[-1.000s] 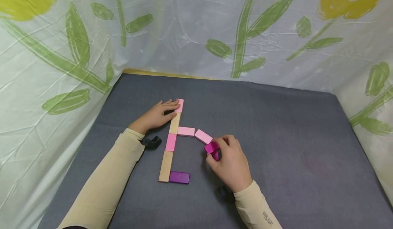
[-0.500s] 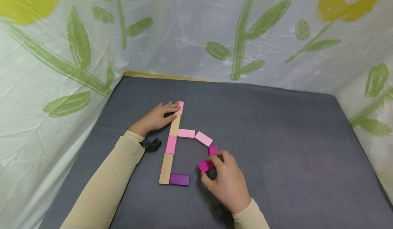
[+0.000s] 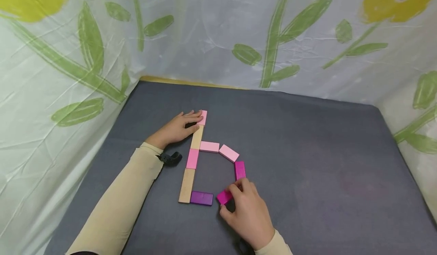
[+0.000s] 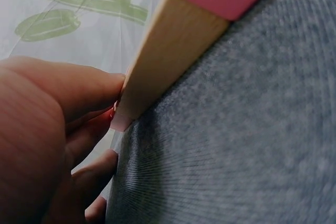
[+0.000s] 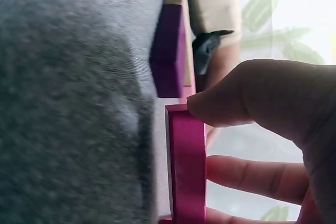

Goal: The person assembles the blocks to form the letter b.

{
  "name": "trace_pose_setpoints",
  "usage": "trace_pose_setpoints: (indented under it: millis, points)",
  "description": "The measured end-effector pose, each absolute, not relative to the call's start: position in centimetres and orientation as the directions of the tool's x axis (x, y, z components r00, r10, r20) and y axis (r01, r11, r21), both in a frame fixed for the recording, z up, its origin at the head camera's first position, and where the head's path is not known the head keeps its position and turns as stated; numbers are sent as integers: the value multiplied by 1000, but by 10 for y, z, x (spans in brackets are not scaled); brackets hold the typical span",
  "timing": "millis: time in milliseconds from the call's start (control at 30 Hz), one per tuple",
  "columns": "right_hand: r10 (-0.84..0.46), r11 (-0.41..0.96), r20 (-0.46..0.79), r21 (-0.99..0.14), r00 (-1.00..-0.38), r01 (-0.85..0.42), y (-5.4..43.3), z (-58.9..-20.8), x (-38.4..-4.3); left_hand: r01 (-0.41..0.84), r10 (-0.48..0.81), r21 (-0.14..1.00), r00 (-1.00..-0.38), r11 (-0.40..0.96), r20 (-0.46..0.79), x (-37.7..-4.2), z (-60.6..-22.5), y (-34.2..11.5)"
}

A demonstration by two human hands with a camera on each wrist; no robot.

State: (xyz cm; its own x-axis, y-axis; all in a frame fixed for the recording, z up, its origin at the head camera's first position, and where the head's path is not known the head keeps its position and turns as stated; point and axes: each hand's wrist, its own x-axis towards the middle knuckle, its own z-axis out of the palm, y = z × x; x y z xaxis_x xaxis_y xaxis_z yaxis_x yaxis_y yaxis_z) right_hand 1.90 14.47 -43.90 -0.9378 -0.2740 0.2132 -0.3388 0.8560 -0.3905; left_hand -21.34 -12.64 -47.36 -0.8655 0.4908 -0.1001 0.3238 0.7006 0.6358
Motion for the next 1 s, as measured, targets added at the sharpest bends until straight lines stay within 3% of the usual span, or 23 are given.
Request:
trace_pose_setpoints:
  millis: [733, 1000]
  points:
    - [-267, 907, 120, -303, -956, -291, 135, -444, 18, 320, 488, 645, -867, 694, -95, -215, -477, -128]
    - [-212, 879, 223, -381, -951, -285, 153, -434, 5, 321, 490, 643, -866, 695, -97, -214, -473, -126]
